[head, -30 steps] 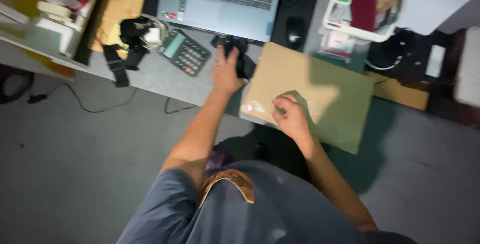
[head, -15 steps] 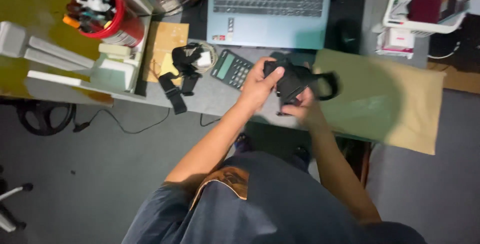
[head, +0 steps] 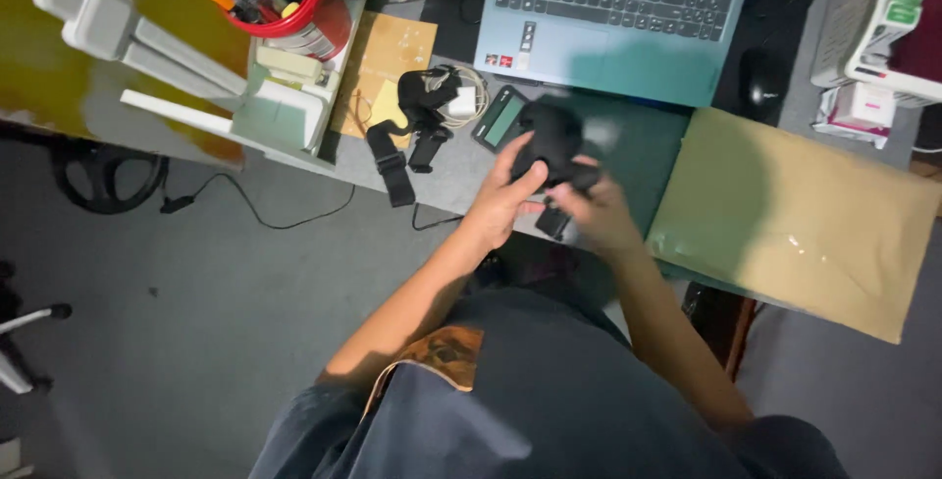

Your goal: Organizing various office supplies, electronics, and containers on a desk.

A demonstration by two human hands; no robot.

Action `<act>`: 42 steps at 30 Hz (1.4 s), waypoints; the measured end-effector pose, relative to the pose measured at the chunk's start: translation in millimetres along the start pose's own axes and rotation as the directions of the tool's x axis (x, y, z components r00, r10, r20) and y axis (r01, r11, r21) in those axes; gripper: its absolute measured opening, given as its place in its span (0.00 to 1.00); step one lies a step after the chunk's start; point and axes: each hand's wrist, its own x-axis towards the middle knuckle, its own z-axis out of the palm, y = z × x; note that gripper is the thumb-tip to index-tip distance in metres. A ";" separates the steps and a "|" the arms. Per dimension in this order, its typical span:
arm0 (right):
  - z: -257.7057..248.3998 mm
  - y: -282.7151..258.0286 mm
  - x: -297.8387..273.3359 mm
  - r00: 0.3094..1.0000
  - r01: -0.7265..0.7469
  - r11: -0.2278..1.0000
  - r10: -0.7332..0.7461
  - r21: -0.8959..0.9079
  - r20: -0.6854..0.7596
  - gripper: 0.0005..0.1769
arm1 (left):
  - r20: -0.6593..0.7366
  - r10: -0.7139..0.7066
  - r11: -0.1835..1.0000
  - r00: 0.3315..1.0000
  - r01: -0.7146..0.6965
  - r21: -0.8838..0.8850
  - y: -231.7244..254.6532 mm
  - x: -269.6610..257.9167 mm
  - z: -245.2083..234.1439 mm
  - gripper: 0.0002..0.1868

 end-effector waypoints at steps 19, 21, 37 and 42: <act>-129.9 -81.5 -15.4 0.988 0.004 0.991 -0.024 -0.132 -0.153 0.40 | 0.050 -0.032 0.981 0.998 0.022 0.195 -73.8 118.3 152.7 0.24; -153.8 -92.9 -11.5 0.957 0.021 0.991 0.020 0.136 -0.289 0.39 | -0.010 0.159 0.854 0.987 -0.133 0.503 -101.7 139.6 171.0 0.31; -392.5 -299.9 175.7 0.497 0.373 0.451 -0.835 -0.811 -0.236 0.42 | 0.024 -0.127 0.856 0.992 0.097 0.508 -157.1 193.4 224.2 0.32; -404.8 -320.4 184.3 0.428 0.620 0.282 -0.903 -0.732 0.014 0.42 | 0.037 -0.126 0.842 0.991 0.087 0.533 -190.3 205.8 203.2 0.27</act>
